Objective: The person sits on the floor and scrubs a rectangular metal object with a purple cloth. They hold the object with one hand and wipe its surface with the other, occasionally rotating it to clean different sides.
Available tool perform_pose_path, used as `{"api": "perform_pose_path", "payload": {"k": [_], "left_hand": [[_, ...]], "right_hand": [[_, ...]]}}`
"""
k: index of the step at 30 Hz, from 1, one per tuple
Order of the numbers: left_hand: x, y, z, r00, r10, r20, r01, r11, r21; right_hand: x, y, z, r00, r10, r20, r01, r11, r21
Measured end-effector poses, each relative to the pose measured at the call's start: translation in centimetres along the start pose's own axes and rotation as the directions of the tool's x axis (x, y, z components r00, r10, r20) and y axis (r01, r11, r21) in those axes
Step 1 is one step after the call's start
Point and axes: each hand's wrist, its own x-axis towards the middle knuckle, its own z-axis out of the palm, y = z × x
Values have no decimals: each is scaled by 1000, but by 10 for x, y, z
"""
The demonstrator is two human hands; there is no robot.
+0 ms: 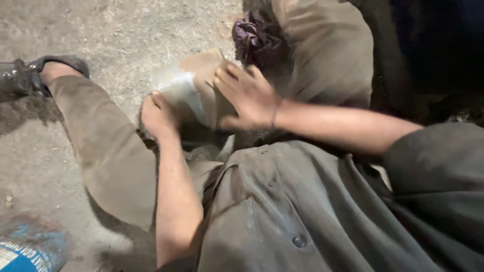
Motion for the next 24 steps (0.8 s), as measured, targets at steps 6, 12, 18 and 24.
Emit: {"api": "perform_pose_path", "payload": {"k": [6,12,18,24], "left_hand": [[7,0,6,999,-29,12,30,999,-17],[26,7,2,979,-191,69,201,965,-168],[28,13,3,991,-134,12,134,991,-4],[28,23,0,984,-180,8,180,983,-37]], "right_hand": [[51,2,-21,990,139,-29,-140,990,-17],[68,-16,-15,987,125,105,-90,952,-292],[7,-22,3,987,-69,-146,33,970,-239],[103,-7,-21,925,234,300,-241,970,-14]]}}
